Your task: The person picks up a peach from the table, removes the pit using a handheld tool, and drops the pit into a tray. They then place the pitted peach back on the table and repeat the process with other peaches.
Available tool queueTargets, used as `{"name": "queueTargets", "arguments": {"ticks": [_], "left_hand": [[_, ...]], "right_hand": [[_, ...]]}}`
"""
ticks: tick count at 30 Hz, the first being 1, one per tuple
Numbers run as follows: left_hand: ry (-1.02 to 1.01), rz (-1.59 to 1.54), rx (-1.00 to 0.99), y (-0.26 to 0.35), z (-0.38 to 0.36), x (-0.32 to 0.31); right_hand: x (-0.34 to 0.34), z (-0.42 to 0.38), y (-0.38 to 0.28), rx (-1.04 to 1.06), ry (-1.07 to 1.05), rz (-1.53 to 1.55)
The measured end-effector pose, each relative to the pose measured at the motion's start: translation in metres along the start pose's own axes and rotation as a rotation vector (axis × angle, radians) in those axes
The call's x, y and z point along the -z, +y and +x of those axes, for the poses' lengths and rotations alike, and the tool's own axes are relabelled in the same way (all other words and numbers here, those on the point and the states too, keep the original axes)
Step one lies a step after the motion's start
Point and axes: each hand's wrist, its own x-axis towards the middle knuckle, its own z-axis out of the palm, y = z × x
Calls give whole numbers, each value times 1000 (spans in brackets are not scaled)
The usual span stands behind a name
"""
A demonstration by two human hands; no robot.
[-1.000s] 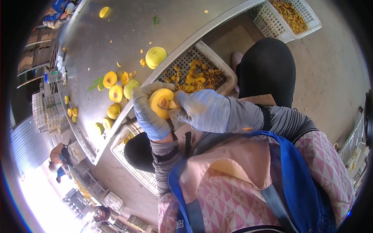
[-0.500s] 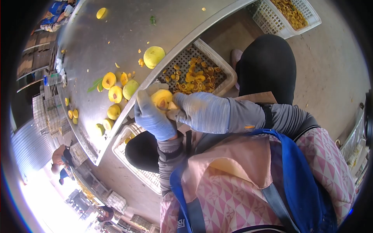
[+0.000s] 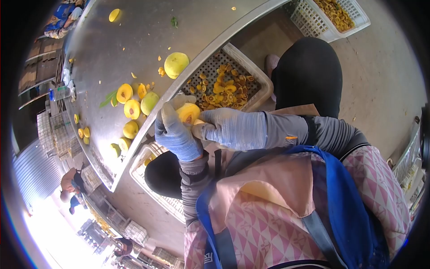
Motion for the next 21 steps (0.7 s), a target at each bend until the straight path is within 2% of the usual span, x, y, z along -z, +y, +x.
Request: {"name": "queueTargets", "arguments": {"ticks": [1, 2, 3, 5, 7, 12, 14, 15, 16, 17, 18, 20, 21], "left_hand": [[10, -117, 144, 6, 0, -1], [8, -117, 144, 5, 1, 0], [-59, -112, 105, 3, 3, 4], [-127, -108, 66, -1, 3, 5], [-135, -312, -15, -4, 3, 0], [-101, -251, 33, -9, -7, 6], [-75, -184, 46, -12, -8, 9], [-88, 183, -241, -22, -6, 12], [-94, 559, -523, -29, -3, 15], [-107, 348, -419, -28, -3, 12], [-100, 351, -425, -25, -4, 10], [-31, 145, -79, -15, -4, 6], [7, 104, -38, -15, -3, 6]], "right_hand": [[1, -1, 0, -156, -89, 198], [3, -2, 1, -312, -179, 397], [6, -3, 1, -312, -178, 398], [16, -5, -3, -483, -319, 906], [29, -5, -26, -546, -357, 942], [35, -3, -21, -658, -495, 1159], [30, 5, -5, -842, -490, 1323], [28, 6, -11, -841, -502, 1313], [25, 4, -20, -593, -383, 680], [22, 3, -29, -316, -242, 66], [22, 2, -29, -308, -247, 63], [24, -1, -31, -44, -63, -529], [24, -3, -45, -96, -47, -632]]}}
